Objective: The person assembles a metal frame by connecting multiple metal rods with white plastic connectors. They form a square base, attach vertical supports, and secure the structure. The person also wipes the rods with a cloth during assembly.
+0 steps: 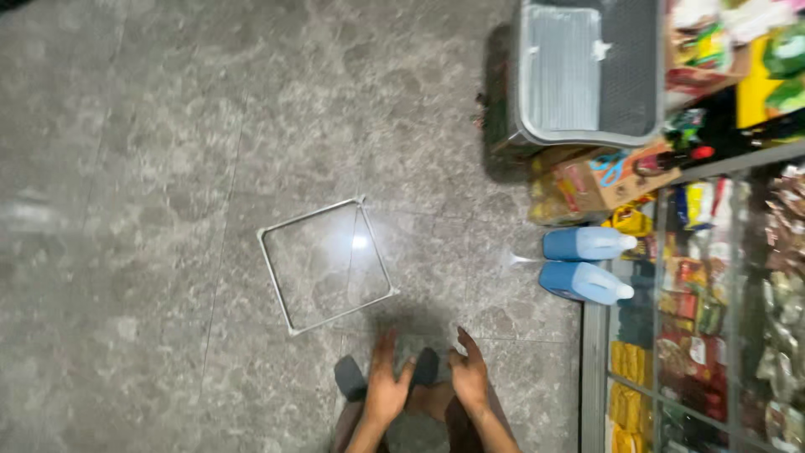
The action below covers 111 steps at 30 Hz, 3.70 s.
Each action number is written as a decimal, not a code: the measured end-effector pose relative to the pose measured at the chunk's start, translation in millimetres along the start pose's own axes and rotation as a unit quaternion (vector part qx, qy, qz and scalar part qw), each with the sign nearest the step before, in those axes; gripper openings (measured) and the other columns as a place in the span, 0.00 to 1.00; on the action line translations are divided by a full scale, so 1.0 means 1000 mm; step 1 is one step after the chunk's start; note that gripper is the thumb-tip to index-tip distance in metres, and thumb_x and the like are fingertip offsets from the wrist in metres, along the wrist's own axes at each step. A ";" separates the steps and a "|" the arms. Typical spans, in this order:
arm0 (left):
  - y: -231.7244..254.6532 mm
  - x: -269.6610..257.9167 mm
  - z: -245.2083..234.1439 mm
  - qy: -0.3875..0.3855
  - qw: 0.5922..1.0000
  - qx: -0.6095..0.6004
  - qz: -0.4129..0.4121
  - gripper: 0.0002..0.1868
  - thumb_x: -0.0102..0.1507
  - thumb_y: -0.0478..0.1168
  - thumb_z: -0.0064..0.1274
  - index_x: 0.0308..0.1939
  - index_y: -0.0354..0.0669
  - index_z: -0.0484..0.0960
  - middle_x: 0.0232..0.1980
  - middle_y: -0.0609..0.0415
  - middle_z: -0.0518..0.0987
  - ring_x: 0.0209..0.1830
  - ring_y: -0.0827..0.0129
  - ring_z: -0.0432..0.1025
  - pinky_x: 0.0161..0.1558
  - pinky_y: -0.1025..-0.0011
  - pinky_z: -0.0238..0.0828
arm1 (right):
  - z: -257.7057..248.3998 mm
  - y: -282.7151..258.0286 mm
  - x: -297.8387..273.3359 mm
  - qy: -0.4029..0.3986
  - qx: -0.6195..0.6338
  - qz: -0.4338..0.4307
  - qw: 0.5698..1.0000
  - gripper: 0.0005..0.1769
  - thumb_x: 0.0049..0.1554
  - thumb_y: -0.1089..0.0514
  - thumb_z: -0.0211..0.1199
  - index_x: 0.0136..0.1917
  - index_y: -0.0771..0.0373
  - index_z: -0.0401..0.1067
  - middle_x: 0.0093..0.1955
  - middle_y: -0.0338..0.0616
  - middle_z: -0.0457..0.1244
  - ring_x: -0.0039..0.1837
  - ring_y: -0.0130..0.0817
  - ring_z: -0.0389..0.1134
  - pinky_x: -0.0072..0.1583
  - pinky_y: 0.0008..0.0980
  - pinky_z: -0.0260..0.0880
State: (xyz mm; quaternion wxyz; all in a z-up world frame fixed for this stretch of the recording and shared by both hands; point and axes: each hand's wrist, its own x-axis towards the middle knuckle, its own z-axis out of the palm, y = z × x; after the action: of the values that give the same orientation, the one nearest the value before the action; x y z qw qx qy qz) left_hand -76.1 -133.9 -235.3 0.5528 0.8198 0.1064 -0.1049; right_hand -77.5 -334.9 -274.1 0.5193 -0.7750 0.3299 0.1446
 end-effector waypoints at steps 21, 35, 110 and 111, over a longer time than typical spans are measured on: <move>0.332 0.394 0.195 0.004 0.996 -0.079 -0.039 0.19 0.68 0.40 0.51 0.63 0.42 0.76 0.61 0.49 0.78 0.52 0.66 0.78 0.50 0.70 0.77 | -0.187 -0.329 0.486 0.125 -0.184 -0.248 0.943 0.10 0.58 0.54 0.64 0.42 0.62 0.79 0.38 0.56 0.70 0.42 0.52 0.74 0.46 0.47 0.74; 0.345 0.466 0.252 0.062 0.979 -0.116 -0.155 0.17 0.69 0.37 0.51 0.62 0.42 0.79 0.55 0.52 0.80 0.43 0.73 0.73 0.44 0.74 0.72 | -0.148 -0.272 0.649 0.107 -0.335 -0.111 0.929 0.26 0.53 0.49 0.71 0.56 0.70 0.69 0.55 0.63 0.66 0.55 0.60 0.70 0.55 0.53 0.72; 0.452 -0.327 0.378 -0.631 0.769 0.089 0.040 0.09 0.72 0.42 0.43 0.43 0.43 0.76 0.31 0.61 0.70 0.26 0.77 0.63 0.29 0.76 0.64 | -0.802 0.213 -0.434 0.692 -0.196 0.189 0.668 0.37 0.52 0.58 0.72 0.73 0.62 0.68 0.64 0.58 0.66 0.68 0.58 0.63 0.70 0.50 0.63; 0.454 -0.334 0.377 -0.630 0.769 0.101 0.040 0.09 0.72 0.42 0.43 0.43 0.43 0.76 0.31 0.60 0.69 0.26 0.77 0.61 0.29 0.75 0.62 | -0.806 0.219 -0.440 0.715 -0.189 0.159 0.654 0.35 0.55 0.59 0.72 0.74 0.63 0.68 0.65 0.58 0.65 0.69 0.57 0.64 0.71 0.49 0.63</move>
State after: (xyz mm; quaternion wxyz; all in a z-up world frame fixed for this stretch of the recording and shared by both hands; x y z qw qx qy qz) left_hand -283.7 -670.2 124.7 0.4141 0.6245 -0.3098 -0.5854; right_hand -643.4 -954.9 158.0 -0.0658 -0.6561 0.6830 -0.3142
